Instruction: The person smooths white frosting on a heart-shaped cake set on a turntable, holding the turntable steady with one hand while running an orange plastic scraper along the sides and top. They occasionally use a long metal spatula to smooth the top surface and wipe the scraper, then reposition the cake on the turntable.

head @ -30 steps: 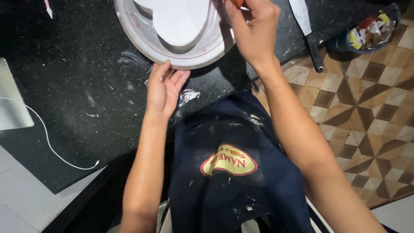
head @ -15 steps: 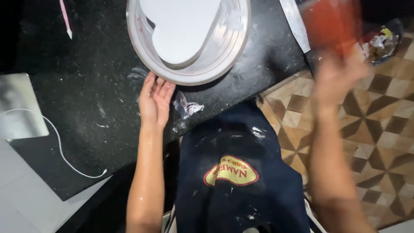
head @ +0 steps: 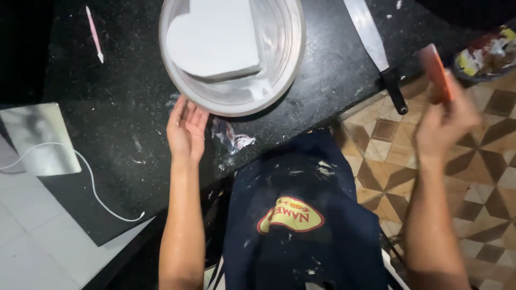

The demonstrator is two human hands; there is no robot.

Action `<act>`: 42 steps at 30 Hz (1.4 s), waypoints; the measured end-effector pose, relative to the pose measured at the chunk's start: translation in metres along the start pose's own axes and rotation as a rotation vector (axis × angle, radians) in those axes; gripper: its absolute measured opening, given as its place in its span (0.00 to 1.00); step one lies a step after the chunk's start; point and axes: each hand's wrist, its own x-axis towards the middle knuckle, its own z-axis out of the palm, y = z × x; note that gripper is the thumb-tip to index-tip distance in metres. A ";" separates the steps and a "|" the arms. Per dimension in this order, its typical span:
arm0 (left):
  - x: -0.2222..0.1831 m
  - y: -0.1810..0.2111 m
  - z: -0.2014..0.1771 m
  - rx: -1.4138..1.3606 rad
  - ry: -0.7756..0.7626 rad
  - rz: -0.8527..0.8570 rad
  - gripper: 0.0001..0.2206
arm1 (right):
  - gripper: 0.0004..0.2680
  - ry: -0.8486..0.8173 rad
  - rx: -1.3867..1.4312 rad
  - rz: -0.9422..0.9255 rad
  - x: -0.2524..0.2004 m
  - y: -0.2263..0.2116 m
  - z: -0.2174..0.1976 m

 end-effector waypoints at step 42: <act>-0.026 -0.033 0.025 -0.027 -0.183 -0.119 0.06 | 0.13 -0.371 0.544 -0.029 0.013 -0.177 0.111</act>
